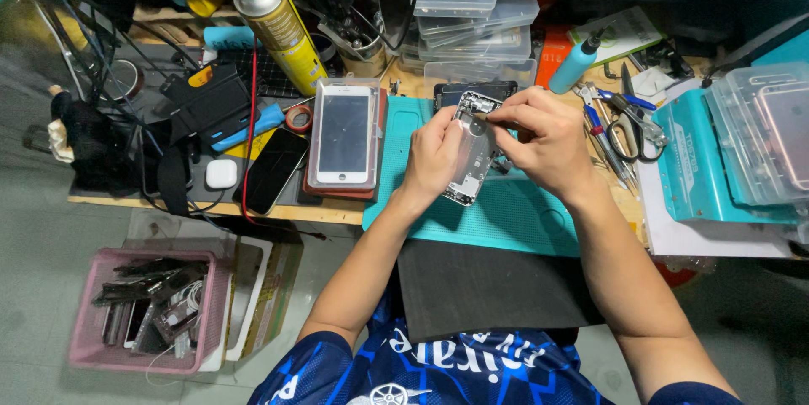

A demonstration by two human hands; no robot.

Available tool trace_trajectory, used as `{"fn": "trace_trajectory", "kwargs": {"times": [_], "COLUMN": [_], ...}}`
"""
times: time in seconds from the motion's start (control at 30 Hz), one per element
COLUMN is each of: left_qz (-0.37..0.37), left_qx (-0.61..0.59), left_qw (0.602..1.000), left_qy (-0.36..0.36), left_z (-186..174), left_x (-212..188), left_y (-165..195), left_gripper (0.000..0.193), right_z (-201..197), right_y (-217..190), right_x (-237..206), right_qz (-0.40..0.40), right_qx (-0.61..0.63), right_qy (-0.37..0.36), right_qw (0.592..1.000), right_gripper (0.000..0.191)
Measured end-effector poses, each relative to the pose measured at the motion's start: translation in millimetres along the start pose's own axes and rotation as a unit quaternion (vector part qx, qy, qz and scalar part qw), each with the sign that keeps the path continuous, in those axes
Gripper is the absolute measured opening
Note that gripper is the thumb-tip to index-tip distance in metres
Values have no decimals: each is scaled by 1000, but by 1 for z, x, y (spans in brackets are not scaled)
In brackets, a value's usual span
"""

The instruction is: The person disassembles a smartphone at a repair bench, using a screwdriver to remove and reposition internal components while holding the phone chassis. They lift the frame, work on the internals, and continue fastening and adjusting small parts on the work mat.

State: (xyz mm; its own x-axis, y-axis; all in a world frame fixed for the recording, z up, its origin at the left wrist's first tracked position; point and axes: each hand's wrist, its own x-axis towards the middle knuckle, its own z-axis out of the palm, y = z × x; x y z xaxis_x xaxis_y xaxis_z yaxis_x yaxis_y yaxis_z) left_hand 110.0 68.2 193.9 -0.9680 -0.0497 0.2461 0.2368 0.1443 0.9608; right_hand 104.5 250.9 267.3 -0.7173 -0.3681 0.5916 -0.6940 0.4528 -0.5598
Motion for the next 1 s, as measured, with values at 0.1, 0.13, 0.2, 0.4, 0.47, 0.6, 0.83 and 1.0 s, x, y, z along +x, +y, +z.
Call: {"fn": "trace_trajectory", "kwargs": {"times": [0.1,0.13,0.2,0.4,0.47,0.6,0.83,1.0], "left_qz": [8,12,29,67,58,59,105,80], "left_qx": [10,14,27,39,43,65,59,90], "left_qw": [1000,1000,999,997,997,996,993,992], "left_qy": [5,8,11,19,14,7,-9,-43], "left_z": [1,1,1,9,12,14,24,27], "left_x": [0,0,-1,-3,-4,-5,-5,-9], "left_y": [1,1,2,2,2,3,9,20], "left_gripper": [27,27,29,34,35,34,33,46], "right_z": [0,1,1,0,-2,-4,-10,-18], "right_y": [0,-1,0,6,8,11,11,13], "right_x": [0,0,0,-7,-10,-15,-27,-36], "right_qz": [6,3,-9,-13,-16,-39,-49,-13], "right_qx": [2,5,7,6,6,-42,-34,-43], "right_qy": [0,2,6,6,4,2,30,24], "right_qw": [1000,1000,1000,1000,1000,998,998,999], "right_gripper": [18,18,18,20,20,18,21,20]}}
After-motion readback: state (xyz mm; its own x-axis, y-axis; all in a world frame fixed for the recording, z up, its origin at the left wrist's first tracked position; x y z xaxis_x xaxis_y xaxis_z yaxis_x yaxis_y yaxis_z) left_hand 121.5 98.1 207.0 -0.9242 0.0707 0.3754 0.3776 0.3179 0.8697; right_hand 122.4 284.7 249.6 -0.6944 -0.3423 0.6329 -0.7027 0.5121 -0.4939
